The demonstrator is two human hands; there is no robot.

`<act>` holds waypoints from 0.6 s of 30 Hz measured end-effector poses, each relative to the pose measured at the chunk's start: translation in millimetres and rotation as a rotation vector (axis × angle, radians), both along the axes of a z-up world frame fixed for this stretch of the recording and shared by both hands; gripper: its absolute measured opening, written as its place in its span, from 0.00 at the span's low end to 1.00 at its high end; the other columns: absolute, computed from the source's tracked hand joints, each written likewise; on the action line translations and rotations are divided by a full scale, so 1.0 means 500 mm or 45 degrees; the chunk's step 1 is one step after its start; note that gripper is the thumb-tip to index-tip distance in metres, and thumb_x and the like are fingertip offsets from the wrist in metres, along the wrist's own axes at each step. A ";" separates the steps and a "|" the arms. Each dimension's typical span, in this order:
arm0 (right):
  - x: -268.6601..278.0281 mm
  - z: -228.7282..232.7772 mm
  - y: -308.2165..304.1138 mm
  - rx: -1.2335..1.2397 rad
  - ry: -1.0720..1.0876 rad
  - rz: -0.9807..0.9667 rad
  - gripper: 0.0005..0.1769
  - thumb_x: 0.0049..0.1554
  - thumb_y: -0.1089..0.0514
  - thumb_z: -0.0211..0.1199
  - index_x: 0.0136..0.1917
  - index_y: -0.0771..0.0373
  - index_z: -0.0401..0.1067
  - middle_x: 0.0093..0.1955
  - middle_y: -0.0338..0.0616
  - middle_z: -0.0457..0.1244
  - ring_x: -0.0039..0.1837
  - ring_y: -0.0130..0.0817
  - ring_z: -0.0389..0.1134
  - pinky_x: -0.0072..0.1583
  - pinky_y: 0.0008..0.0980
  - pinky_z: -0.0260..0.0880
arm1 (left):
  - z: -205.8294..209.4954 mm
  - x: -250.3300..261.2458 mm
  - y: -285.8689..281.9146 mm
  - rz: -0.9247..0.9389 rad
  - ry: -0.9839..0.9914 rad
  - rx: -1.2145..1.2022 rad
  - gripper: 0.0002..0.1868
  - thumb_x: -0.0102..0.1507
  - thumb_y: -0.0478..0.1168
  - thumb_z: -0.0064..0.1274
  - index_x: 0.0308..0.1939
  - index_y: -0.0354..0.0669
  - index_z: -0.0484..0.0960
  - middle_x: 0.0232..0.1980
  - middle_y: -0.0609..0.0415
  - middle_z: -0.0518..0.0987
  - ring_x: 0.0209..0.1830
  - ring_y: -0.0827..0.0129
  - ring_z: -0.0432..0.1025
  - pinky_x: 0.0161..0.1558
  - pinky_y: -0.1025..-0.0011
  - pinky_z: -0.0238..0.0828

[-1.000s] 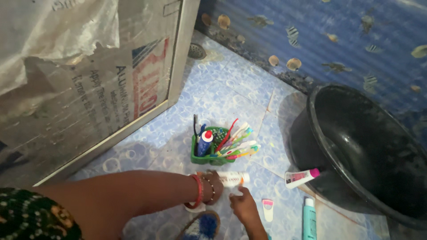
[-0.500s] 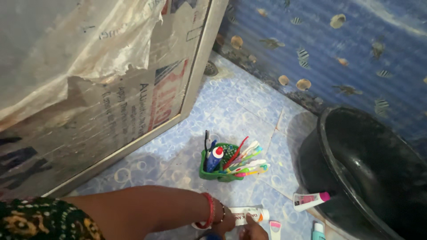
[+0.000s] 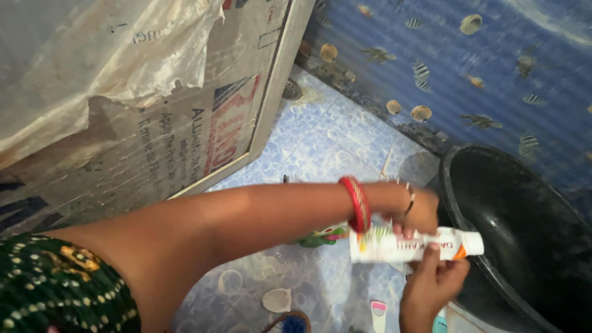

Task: The person organizes various bathroom items on the floor, including toothbrushes, toothpaste tubes, and plastic containers. They pick up toothbrushes and place them into a green basket and a pink basket, while also handling toothpaste tubes and other small items.

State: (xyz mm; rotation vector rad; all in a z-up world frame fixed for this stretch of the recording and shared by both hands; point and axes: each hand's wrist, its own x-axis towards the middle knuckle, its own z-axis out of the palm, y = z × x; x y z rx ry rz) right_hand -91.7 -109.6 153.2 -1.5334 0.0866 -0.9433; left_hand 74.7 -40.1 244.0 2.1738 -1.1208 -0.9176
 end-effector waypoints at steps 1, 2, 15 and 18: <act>0.014 0.020 0.016 -0.001 0.051 -0.050 0.20 0.70 0.62 0.57 0.69 0.69 0.54 0.62 0.50 0.64 0.57 0.31 0.71 0.54 0.34 0.79 | 0.047 0.003 0.034 0.126 0.045 -0.061 0.19 0.59 0.55 0.54 0.37 0.45 0.87 0.26 0.57 0.87 0.21 0.69 0.79 0.29 0.62 0.75; 0.029 0.031 0.036 -0.002 0.103 -0.100 0.21 0.68 0.62 0.58 0.69 0.68 0.54 0.61 0.50 0.64 0.55 0.31 0.71 0.52 0.35 0.79 | 0.087 0.007 0.060 0.155 -0.028 -0.031 0.21 0.59 0.58 0.54 0.36 0.44 0.87 0.27 0.56 0.87 0.23 0.68 0.79 0.30 0.62 0.75; 0.113 0.038 0.278 -0.111 0.733 0.025 0.17 0.55 0.59 0.64 0.48 0.63 0.57 0.40 0.41 0.68 0.39 0.32 0.72 0.34 0.38 0.70 | 0.063 0.069 0.161 0.161 -0.103 0.341 0.29 0.57 0.59 0.64 0.40 0.32 0.87 0.39 0.42 0.87 0.36 0.53 0.81 0.43 0.56 0.78; 0.119 0.029 0.288 -0.281 0.883 -0.054 0.19 0.55 0.58 0.69 0.49 0.64 0.59 0.39 0.48 0.66 0.38 0.37 0.68 0.39 0.41 0.71 | 0.002 0.098 0.155 0.214 -0.195 0.257 0.19 0.57 0.49 0.64 0.41 0.36 0.89 0.41 0.42 0.88 0.38 0.55 0.82 0.43 0.56 0.78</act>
